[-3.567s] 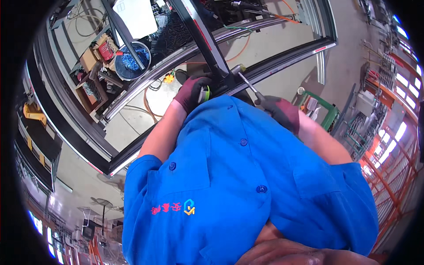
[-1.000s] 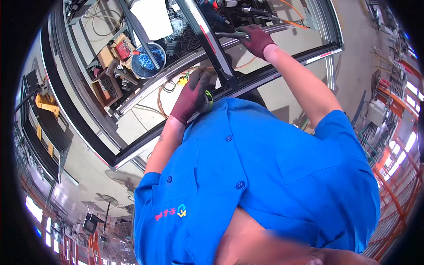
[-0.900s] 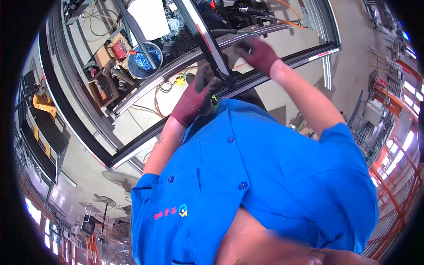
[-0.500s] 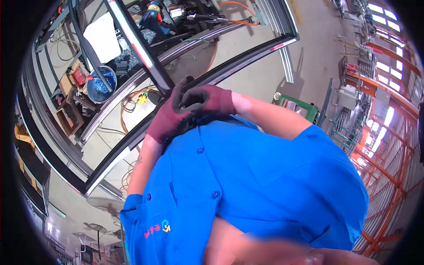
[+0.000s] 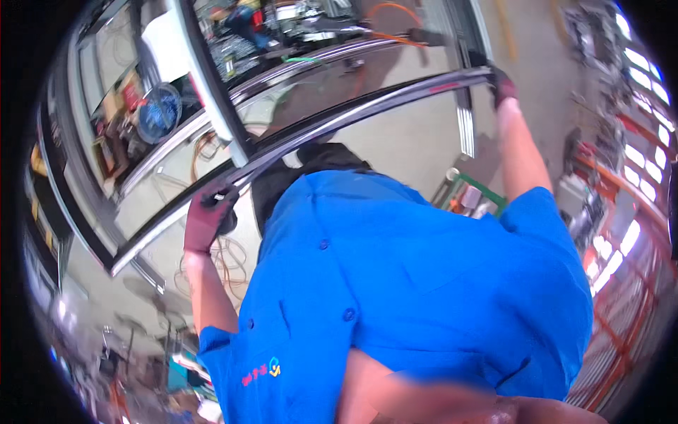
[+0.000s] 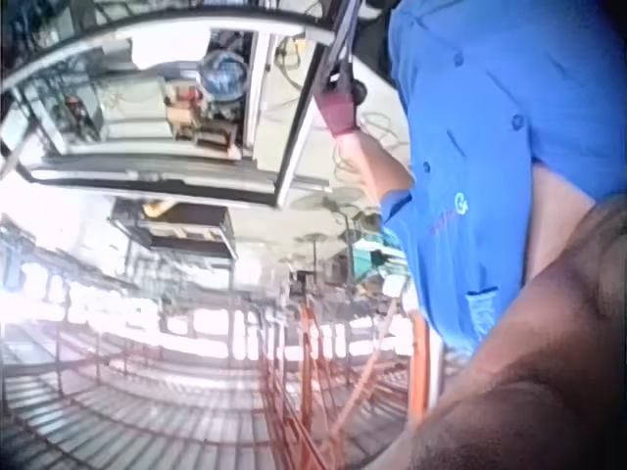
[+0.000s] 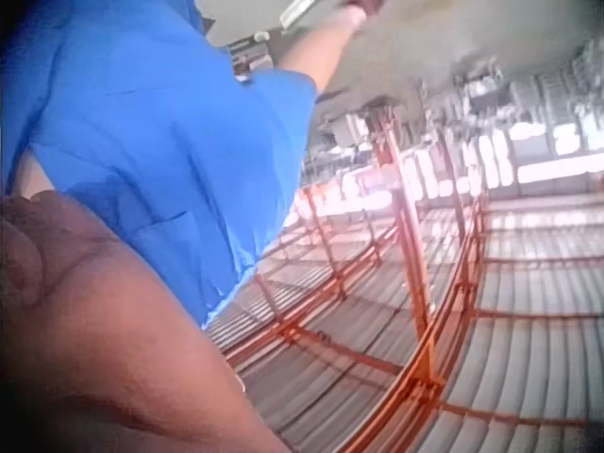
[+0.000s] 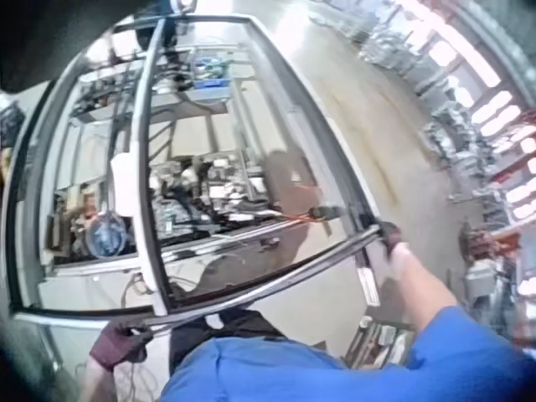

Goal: The person aligns a metal frame with a coworker, drives fasteners into the frame using a pneumatic tool, taps it with a hammer, and measures the frame with a tape measure.

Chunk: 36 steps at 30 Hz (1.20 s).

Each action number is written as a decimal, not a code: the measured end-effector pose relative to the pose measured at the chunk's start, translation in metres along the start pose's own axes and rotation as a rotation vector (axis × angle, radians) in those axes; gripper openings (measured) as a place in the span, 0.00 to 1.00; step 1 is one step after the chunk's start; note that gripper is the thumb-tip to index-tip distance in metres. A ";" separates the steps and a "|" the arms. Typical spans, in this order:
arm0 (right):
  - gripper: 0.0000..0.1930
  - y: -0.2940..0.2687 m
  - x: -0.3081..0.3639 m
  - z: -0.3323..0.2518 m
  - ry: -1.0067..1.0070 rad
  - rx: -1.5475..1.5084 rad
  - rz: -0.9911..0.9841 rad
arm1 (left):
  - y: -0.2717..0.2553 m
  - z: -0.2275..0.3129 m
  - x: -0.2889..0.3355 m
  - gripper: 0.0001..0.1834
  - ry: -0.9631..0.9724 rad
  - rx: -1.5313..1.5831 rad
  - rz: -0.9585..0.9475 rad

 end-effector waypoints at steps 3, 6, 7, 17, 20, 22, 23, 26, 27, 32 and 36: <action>0.25 -0.080 -0.092 0.037 0.090 0.124 -0.053 | -0.005 0.003 -0.004 0.19 -0.005 0.008 0.048; 0.30 -0.104 -0.126 0.056 0.200 0.208 0.145 | -0.006 0.000 0.000 0.18 -0.076 -0.082 0.075; 0.30 -0.102 -0.128 0.062 0.143 0.249 0.142 | -0.006 0.002 0.003 0.16 -0.256 0.037 0.038; 0.26 -0.041 -0.076 0.054 0.233 0.148 -0.028 | -0.009 0.025 0.014 0.20 -0.240 -0.154 0.219; 0.27 -0.067 -0.097 0.046 0.246 0.163 -0.038 | -0.016 0.032 0.002 0.25 -0.145 -0.586 0.268; 0.28 -0.071 -0.107 0.048 0.273 0.157 -0.027 | -0.017 0.035 -0.007 0.29 -0.246 -0.609 0.237; 0.28 -0.070 -0.112 0.049 0.302 0.150 -0.018 | -0.018 0.030 -0.012 0.29 -0.199 -0.728 0.262; 0.28 -0.090 -0.117 0.059 0.321 0.092 0.037 | -0.011 0.042 -0.020 0.28 -0.174 -0.878 0.246; 0.28 -0.077 -0.116 0.062 0.325 0.093 0.017 | -0.011 0.043 -0.017 0.28 -0.181 -0.890 0.264; 0.25 -0.085 -0.119 0.056 0.247 0.230 -0.062 | -0.011 0.037 -0.019 0.28 -0.175 -0.929 0.266; 0.24 -0.069 -0.119 0.060 0.300 0.152 0.013 | -0.010 0.038 -0.016 0.29 -0.201 -0.925 0.279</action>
Point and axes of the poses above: each hand's wrist, its own x-axis away from the middle knuckle, its own y-axis out of the palm, z = x × y, the point moved 1 cm from there along -x, towards the middle knuckle, and after that the axes turned 4 degrees about -y, right-handed, at the moved point
